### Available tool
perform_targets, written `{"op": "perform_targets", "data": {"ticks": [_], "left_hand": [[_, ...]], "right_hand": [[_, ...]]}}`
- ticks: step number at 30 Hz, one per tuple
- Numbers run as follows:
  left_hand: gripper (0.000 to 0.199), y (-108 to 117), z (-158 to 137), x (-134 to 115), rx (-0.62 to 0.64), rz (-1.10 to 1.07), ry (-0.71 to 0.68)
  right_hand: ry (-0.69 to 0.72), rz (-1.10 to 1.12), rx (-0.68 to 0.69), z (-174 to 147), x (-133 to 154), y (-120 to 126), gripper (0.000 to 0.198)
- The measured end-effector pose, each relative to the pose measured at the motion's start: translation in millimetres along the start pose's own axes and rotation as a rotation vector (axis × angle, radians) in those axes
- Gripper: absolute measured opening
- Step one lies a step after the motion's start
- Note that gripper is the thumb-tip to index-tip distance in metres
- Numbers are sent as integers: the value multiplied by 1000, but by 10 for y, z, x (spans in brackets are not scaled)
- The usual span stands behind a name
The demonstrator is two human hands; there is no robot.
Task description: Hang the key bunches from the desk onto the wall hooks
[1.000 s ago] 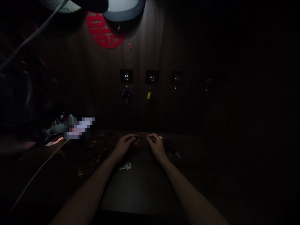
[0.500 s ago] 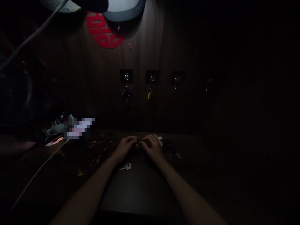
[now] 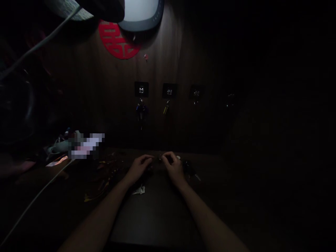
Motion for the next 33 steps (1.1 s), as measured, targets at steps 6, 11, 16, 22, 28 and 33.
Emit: {"op": "perform_targets", "data": {"ticks": [6,11,16,22,28,33], "left_hand": [[28,145,12,57,-65,446,-181],[27,206,50,159,-58,521,-162],[25,240,72,169,-93,451,-143],[24,256,78,158,-113,458,-126],[25,250,92,182,-103,478,-133],[24,252,94,180,-111,483,-135]], "right_hand": [[-58,72,-68,145,28,77,18],[-46,96,-97,467,65,188,19],[25,126,-203,987,256,304,19],[96,251,-280,1576,577,353,14],[60,286,-279,1921,743,289,8],[-12,240,-305,1989,690,202,10]]}}
Point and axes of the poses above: each hand's wrist, its own z-axis towards the middle knuckle, its own y-axis out of the back of the hand, x = y × z, the point moved 2 cm from there along z, towards the middle knuckle, and after that the axes turned 3 degrees about y, right-handed, at the moved point
